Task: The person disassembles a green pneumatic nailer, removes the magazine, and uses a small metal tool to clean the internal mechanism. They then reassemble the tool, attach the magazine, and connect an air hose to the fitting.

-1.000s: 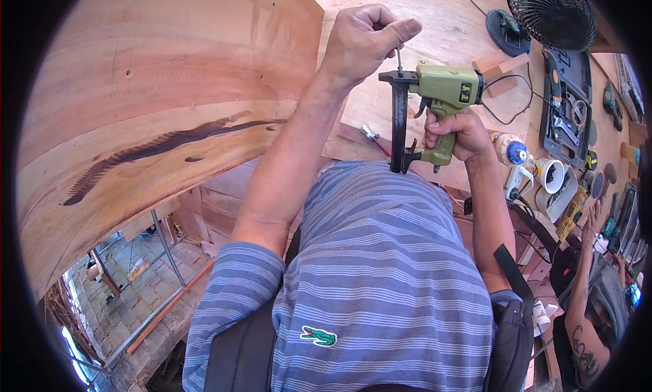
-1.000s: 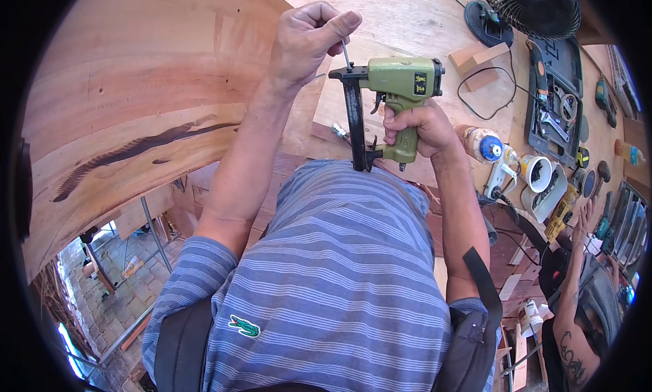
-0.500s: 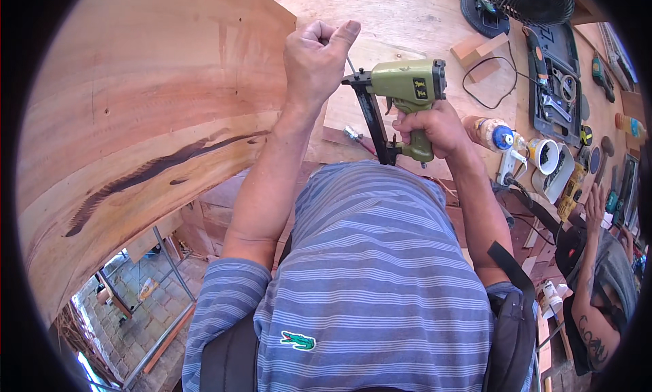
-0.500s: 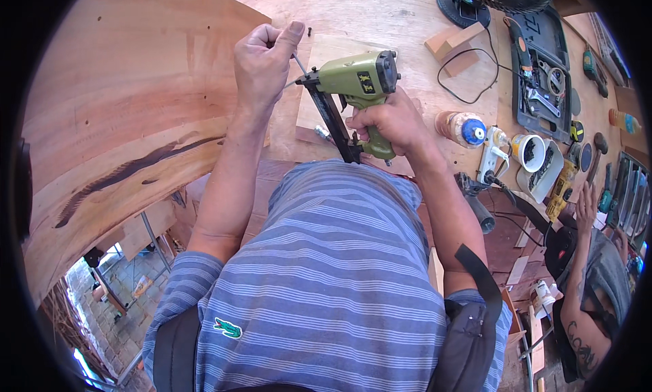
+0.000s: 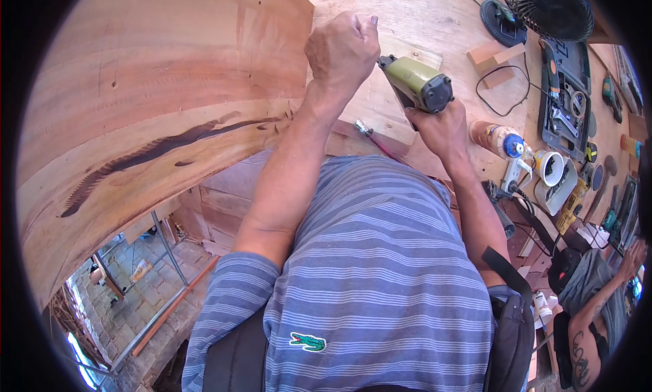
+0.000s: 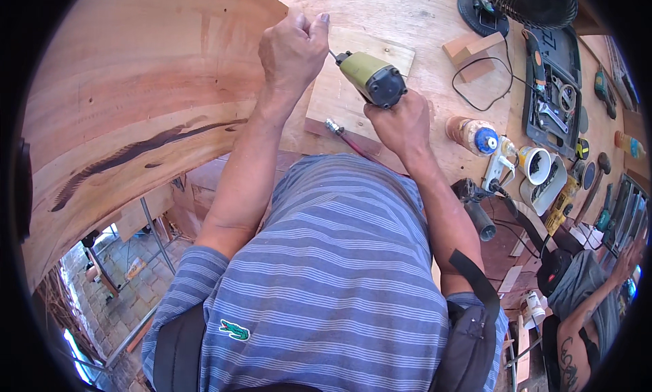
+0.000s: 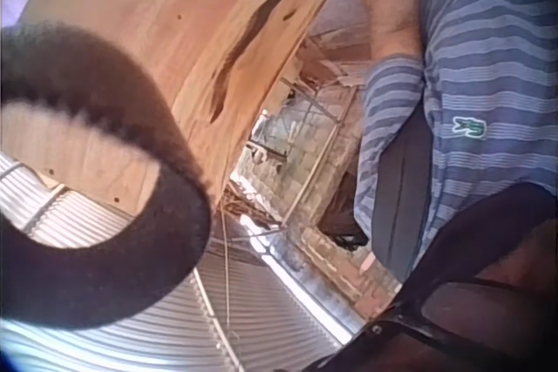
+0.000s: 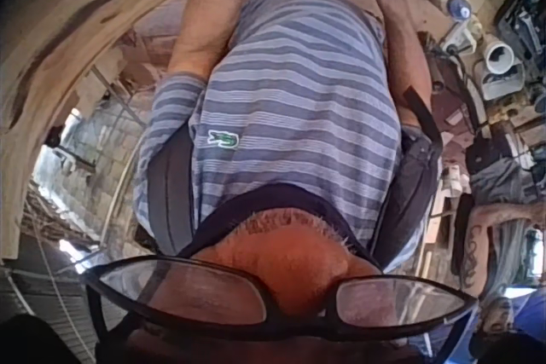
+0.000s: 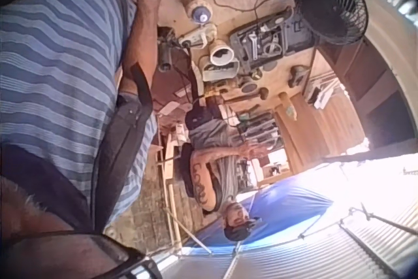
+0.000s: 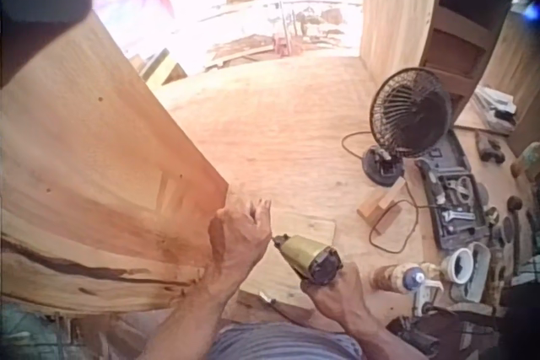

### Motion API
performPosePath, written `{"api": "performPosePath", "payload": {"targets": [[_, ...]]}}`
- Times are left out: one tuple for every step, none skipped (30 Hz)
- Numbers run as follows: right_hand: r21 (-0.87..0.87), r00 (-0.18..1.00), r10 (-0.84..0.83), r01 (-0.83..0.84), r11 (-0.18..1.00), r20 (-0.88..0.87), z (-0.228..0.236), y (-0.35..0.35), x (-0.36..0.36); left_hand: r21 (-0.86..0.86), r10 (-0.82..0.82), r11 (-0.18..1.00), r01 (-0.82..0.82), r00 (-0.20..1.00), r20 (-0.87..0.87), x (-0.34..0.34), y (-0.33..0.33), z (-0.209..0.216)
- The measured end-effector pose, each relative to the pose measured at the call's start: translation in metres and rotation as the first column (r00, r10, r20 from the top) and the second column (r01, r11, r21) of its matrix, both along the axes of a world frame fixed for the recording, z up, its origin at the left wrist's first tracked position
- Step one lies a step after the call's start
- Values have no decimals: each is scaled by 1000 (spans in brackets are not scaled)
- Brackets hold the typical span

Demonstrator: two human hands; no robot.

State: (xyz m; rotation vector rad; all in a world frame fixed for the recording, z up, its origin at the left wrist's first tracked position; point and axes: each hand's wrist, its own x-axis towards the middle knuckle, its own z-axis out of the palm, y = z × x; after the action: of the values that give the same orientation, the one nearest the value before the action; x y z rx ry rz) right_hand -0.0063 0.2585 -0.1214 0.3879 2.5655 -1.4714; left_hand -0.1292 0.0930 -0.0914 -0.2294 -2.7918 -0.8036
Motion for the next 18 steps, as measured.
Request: {"api": "performPosePath", "payload": {"targets": [[-6,1000,-4,4,1000,5,0,2,0,22,-33,999,33,999,-6,1,0,1],[-47,1000,3,-2,999,24,-1,4,0,44,-67,997,67,998,-12,2,-1,1],[-87,999,12,-8,996,44,-2,6,-1,82,-66,994,66,998,-6,2,-2,1],[-127,998,20,-12,992,63,-3,8,-1,120,-66,991,66,998,-1,1,-4,0],[-189,996,20,-3,982,88,-4,10,-2,158,-67,985,65,998,5,1,-6,1],[-249,993,21,8,968,113,-4,12,-3,204,-99,976,83,993,70,-1,-8,3],[-308,990,24,20,951,138,-4,14,-3,251,-133,963,96,982,133,-5,-10,10],[-385,986,14,53,921,168,-5,16,-2,299,-170,948,106,966,194,-8,-12,16],[-459,980,7,87,884,198,-5,18,0,310,-173,944,111,968,180,-9,-15,18],[-527,974,-1,125,841,228,-6,20,1,322,-179,939,119,970,164,-10,-17,21],[-587,967,-18,168,792,253,-6,21,2,334,-186,934,128,971,148,-11,-20,23],[-641,960,-32,211,738,279,-8,22,4,417,-185,904,94,965,184,-10,-27,19],[-691,951,-44,254,677,307,-9,23,6,495,-188,867,56,957,221,-8,-34,15],[-724,950,-43,265,637,309,-14,26,7,568,-194,823,14,947,258,-6,-38,12],[-756,949,-42,275,595,312,-20,30,8,630,-198,775,-38,933,300,0,-39,8],[-785,948,-39,284,551,315,-23,32,8,632,-208,773,-45,924,320,3,-40,7],[-808,948,-47,295,509,316,-23,34,9,634,-218,771,-51,915,339,6,-42,5],[-830,947,-55,306,466,318,-21,36,9,636,-229,769,-57,905,359,8,-43,1]]}}
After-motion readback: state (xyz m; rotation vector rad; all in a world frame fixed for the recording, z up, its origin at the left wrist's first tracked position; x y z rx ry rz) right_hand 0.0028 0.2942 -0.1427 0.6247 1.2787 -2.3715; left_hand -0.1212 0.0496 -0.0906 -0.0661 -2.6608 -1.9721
